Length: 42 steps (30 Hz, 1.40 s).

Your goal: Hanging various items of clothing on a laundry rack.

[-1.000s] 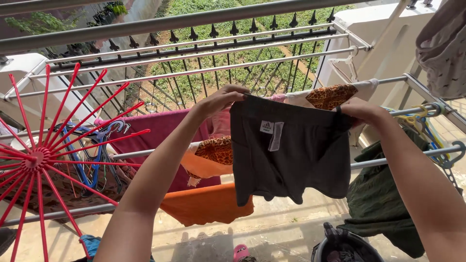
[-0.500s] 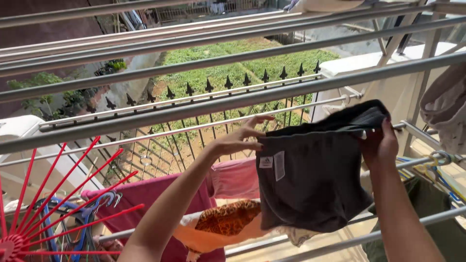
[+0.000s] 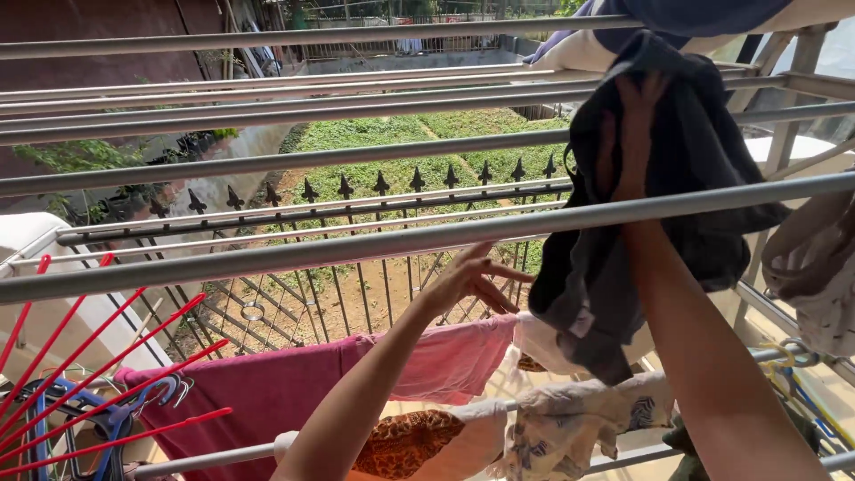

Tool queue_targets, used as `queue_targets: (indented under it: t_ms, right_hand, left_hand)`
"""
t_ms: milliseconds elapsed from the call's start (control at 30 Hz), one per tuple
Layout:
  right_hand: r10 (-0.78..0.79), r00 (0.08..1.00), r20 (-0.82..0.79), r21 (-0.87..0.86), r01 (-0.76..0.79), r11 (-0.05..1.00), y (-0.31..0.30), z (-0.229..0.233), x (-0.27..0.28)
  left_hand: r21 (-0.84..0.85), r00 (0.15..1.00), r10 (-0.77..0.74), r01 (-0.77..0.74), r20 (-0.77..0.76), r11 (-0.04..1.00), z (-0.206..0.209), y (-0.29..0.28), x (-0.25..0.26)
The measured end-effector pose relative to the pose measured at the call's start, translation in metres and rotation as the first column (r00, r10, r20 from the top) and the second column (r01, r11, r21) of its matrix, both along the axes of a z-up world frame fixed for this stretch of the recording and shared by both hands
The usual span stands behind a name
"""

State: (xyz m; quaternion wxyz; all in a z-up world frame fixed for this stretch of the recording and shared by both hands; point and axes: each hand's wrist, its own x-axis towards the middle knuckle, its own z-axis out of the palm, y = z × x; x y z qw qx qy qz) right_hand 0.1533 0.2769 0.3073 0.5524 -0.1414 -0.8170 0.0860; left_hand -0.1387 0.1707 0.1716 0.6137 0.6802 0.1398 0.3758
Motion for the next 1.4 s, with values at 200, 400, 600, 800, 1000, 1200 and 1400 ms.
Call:
queue_targets:
  t_ms: [200,400,600,800,1000,1200,1400]
  right_hand:
    - [0.101,0.794,0.599,-0.295,0.102,0.95,-0.014,0.08,-0.052]
    - [0.068,0.722,0.689,-0.203,0.102,0.974,0.007,0.085,-0.045]
    - [-0.177,0.737,0.652,0.174,0.082,0.981,-0.07,0.083,-0.033]
    - [-0.57,0.778,0.264,0.373,0.462,0.804,-0.033,0.023,0.122]
    - [-0.217,0.976,0.028,-0.326,0.215,0.921,0.055,0.052,0.203]
    - [-0.873,0.388,0.297,-0.245,0.914,0.323,0.115,0.071,0.167]
    - [-0.411,0.902,0.133,0.071,0.405,0.912,-0.004,0.051,0.111]
  left_hand:
    - [0.674,0.468,0.626,-0.727,0.624,-0.129,0.045,0.059,0.023]
    - [0.389,0.804,0.379,-0.565,0.459,0.727,0.078,0.07,0.05]
    - [0.332,0.772,0.425,-0.603,0.473,0.725,0.041,0.16,0.035]
    - [0.206,0.671,0.524,-0.697,0.524,0.687,0.008,0.21,-0.013]
    - [0.028,0.597,0.508,-0.664,0.621,0.748,-0.022,0.224,-0.021]
    - [-0.021,0.697,0.695,-0.703,0.177,0.71,0.01,0.149,-0.024]
    - [0.331,-0.048,0.779,-0.887,0.626,-0.321,-0.007,0.083,-0.018]
